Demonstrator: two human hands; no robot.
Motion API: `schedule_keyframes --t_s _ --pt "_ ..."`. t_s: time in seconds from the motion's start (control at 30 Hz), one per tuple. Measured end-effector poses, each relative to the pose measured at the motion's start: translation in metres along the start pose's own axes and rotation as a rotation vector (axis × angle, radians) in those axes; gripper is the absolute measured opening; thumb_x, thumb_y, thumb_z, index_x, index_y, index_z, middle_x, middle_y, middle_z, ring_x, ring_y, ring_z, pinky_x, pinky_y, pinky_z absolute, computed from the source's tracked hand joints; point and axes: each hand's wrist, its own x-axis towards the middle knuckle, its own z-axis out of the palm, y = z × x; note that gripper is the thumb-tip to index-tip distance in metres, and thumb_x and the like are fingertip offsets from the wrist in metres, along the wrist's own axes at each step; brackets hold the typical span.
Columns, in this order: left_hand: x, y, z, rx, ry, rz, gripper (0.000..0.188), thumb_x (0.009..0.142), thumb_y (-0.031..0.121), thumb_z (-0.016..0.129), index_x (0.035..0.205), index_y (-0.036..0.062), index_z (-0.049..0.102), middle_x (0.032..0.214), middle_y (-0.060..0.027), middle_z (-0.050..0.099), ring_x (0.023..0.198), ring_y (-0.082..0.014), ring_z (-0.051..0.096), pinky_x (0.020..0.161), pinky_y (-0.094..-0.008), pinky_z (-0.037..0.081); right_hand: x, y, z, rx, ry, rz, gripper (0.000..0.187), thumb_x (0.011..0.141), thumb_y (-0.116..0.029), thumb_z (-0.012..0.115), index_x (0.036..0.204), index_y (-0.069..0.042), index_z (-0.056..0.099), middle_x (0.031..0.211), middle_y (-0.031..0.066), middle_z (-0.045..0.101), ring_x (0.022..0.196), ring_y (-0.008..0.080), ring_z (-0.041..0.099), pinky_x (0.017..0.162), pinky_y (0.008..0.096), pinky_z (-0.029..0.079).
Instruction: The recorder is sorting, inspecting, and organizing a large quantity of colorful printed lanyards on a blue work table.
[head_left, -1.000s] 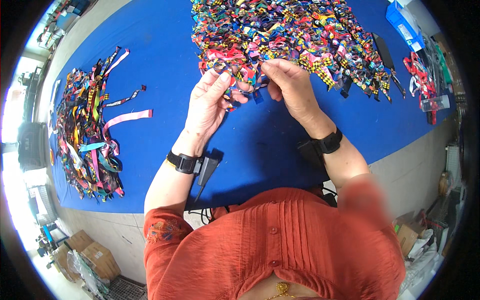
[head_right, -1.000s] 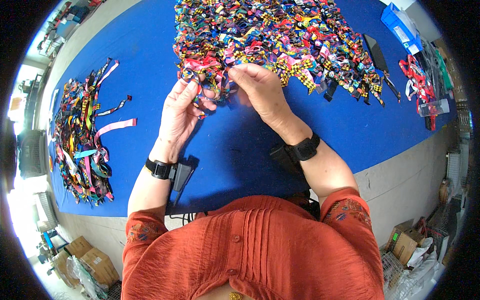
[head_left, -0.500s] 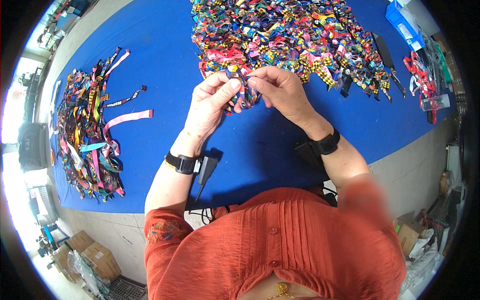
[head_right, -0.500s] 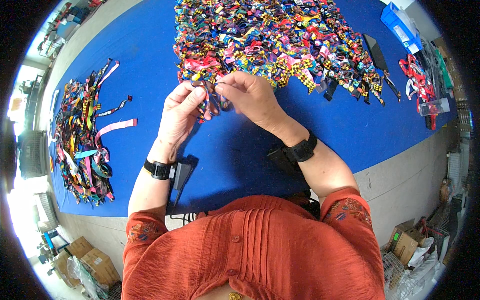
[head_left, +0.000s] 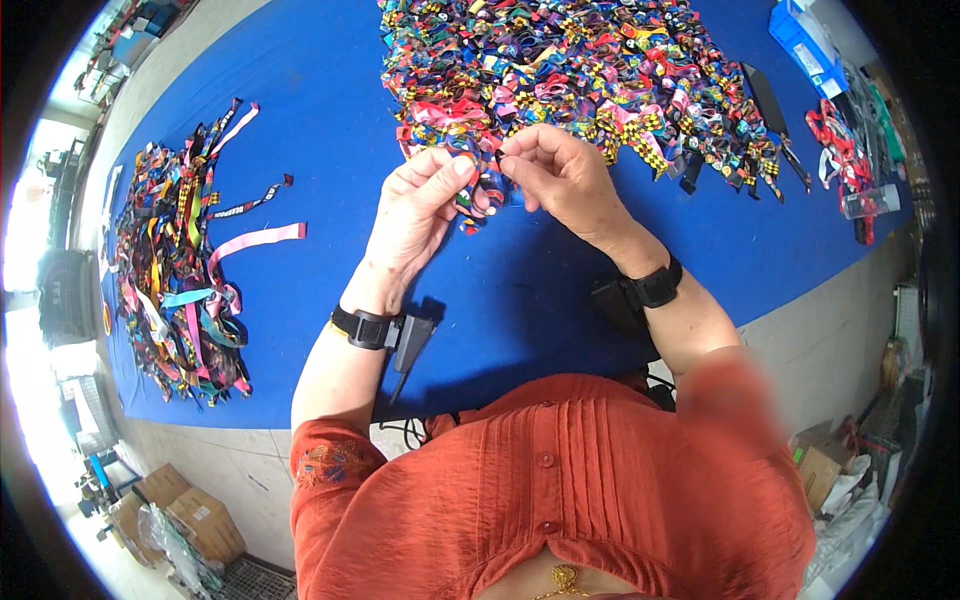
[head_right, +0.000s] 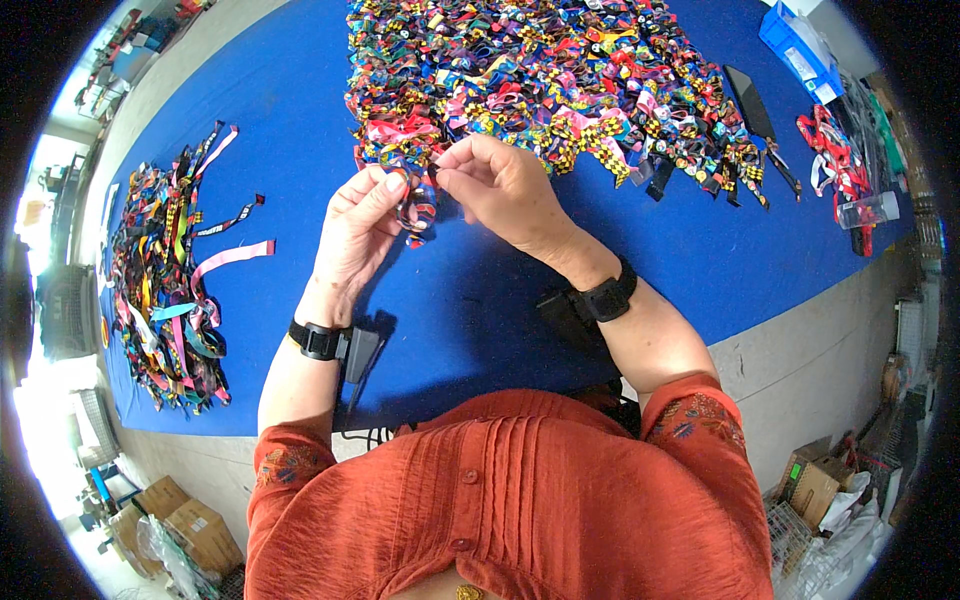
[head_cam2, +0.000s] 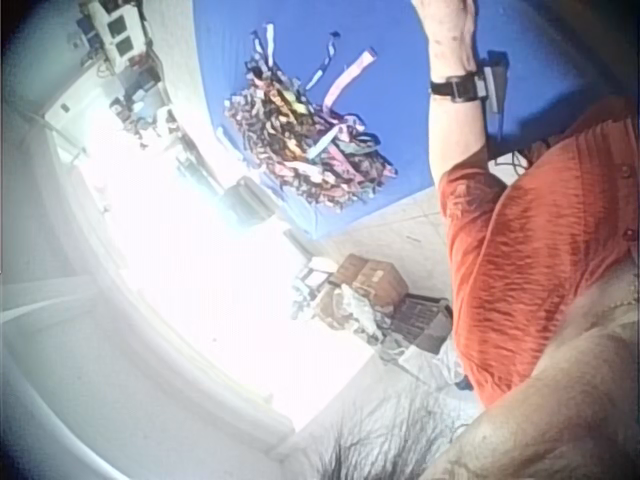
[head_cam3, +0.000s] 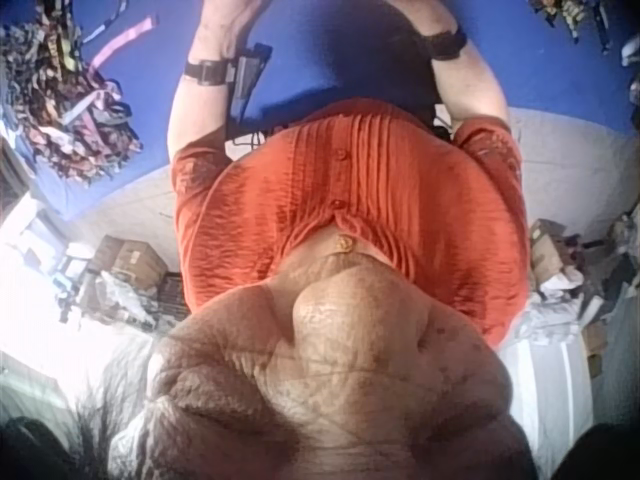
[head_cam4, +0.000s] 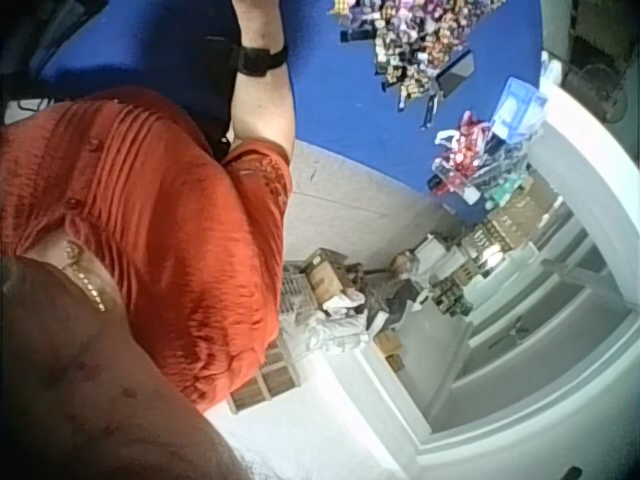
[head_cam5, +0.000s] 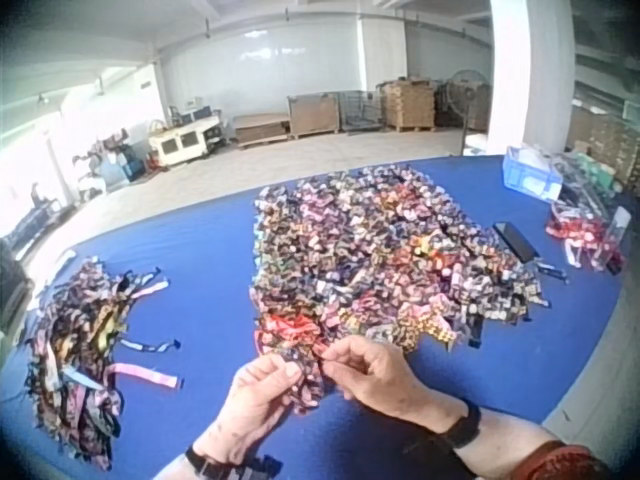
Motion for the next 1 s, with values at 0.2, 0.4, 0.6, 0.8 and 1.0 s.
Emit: schedule_keyframes --t_s 0.2,0.4,0.6,0.8,1.0 --pt "0.000 -0.005 0.001 0.098 0.012 0.023 0.010 0.098 0.013 0.067 0.096 0.0028 0.068 0.087 -0.0074 0.071 0.074 -0.0148 0.068 0.064 -0.0276 0.055 -0.002 -0.009 0.000 -0.019 -0.029 0.097 0.012 0.095 -0.015 0.069 0.098 -0.003 0.068 0.070 -0.0013 0.066 0.056 0.0053 0.059 0.050 0.0213 0.045" --pt "0.000 -0.008 0.000 0.131 0.007 0.061 0.010 0.098 0.012 0.067 0.099 0.0025 0.069 0.091 -0.0059 0.071 0.077 -0.0130 0.066 0.068 -0.0277 0.055 -0.001 -0.010 0.000 0.012 -0.064 0.115 0.016 0.093 -0.018 0.071 0.098 -0.004 0.068 0.075 0.0002 0.069 0.057 0.0059 0.061 0.051 0.0213 0.047" --pt "0.001 -0.009 0.002 0.137 0.013 0.089 0.009 0.098 0.011 0.066 0.097 0.0026 0.069 0.092 -0.0066 0.071 0.078 -0.0124 0.065 0.072 -0.0276 0.055 0.001 -0.004 -0.003 -0.016 -0.063 0.165 0.017 0.092 -0.018 0.072 0.099 -0.004 0.067 0.079 0.0012 0.071 0.058 0.0066 0.062 0.050 0.0212 0.047" --pt "0.001 -0.005 0.000 0.079 0.034 0.133 0.008 0.100 0.013 0.063 0.097 0.0049 0.063 0.108 -0.0134 0.072 0.084 -0.0134 0.067 0.074 -0.0268 0.055 0.000 -0.005 -0.005 0.084 0.014 0.185 0.019 0.097 -0.023 0.066 0.101 -0.005 0.066 0.074 -0.0013 0.065 0.056 0.0053 0.059 0.048 0.0196 0.043" --pt "-0.003 0.006 0.012 0.013 -0.007 0.120 0.006 0.101 0.012 0.059 0.097 0.0068 0.057 0.116 -0.0174 0.070 0.084 -0.0149 0.068 0.072 -0.0269 0.056 0.000 -0.006 -0.006 0.109 0.003 0.202 0.021 0.098 -0.026 0.065 0.101 -0.005 0.066 0.075 -0.0010 0.065 0.057 0.0045 0.057 0.049 0.0193 0.041"
